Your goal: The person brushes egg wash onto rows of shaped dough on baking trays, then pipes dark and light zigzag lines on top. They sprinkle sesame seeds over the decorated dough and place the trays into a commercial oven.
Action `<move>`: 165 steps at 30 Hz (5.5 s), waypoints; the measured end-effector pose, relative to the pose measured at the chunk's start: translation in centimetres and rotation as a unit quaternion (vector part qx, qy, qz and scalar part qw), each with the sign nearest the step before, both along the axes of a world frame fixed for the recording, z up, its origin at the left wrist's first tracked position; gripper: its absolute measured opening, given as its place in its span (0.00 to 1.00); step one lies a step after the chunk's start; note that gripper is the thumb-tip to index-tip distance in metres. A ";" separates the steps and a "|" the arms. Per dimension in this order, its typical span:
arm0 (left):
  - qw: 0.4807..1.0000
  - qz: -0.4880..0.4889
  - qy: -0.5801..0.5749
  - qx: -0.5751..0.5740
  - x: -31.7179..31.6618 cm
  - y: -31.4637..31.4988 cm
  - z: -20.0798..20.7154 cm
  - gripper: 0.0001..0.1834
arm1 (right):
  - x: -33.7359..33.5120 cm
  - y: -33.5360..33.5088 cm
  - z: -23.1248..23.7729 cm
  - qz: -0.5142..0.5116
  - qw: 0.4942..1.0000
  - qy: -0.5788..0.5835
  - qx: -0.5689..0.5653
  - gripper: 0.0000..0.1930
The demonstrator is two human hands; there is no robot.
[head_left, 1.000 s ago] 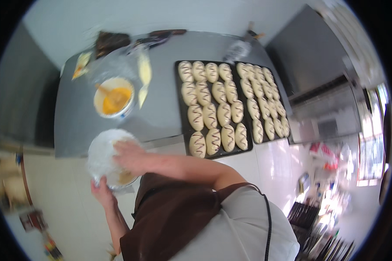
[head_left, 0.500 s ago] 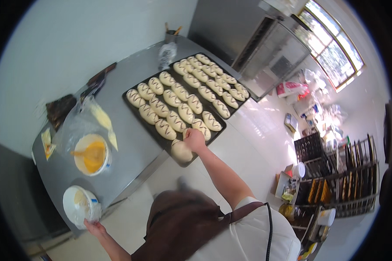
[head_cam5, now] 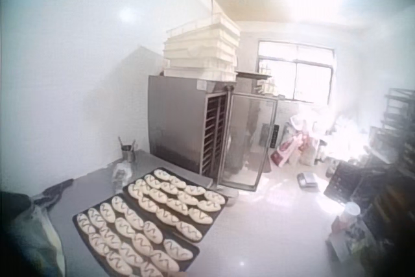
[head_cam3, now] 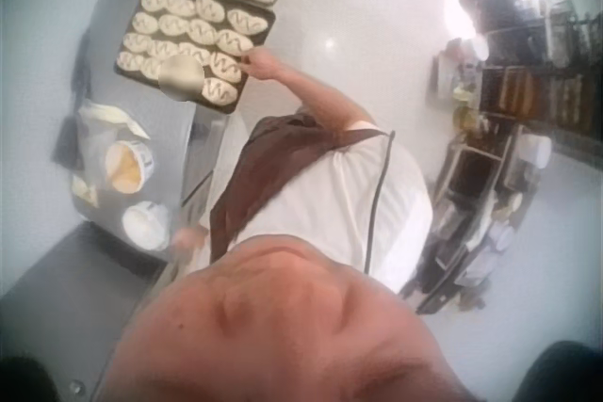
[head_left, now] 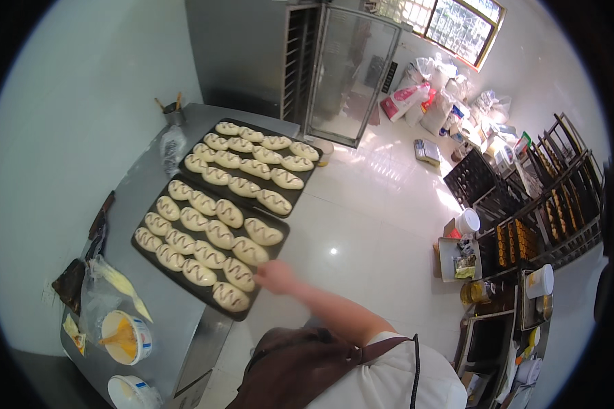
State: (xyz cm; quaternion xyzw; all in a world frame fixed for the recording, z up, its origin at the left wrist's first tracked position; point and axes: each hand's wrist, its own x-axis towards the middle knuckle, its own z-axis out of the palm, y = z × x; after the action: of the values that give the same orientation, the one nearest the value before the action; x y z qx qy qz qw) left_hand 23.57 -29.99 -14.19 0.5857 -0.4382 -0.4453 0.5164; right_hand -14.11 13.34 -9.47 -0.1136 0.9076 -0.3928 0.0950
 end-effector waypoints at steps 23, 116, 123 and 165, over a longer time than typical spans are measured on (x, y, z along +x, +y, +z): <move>0.599 -0.800 -0.016 0.030 -58.7 56.8 7.0 0.15 | -25.9 47.9 -11.2 -0.168 0.975 -0.144 0.038 0.21; 0.636 -0.540 -0.529 0.155 -223.7 189.7 -0.6 0.09 | -251.3 173.1 30.9 -0.176 0.855 0.314 -0.374 0.22; 0.630 -0.536 -0.539 0.157 -223.9 189.6 -0.5 0.11 | -253.9 171.0 36.3 -0.181 0.824 0.371 -0.388 0.18; 0.626 -0.132 -0.477 -0.602 -237.4 177.5 43.3 0.38 | -240.0 162.0 22.8 -0.088 0.845 0.175 -0.497 0.15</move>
State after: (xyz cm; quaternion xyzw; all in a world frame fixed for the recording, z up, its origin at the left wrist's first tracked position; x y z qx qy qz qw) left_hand -213.86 147.47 29.12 0.2103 -0.8665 0.1963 0.4080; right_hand -254.11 175.36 13.36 -0.1317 0.5984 -0.7719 -0.1697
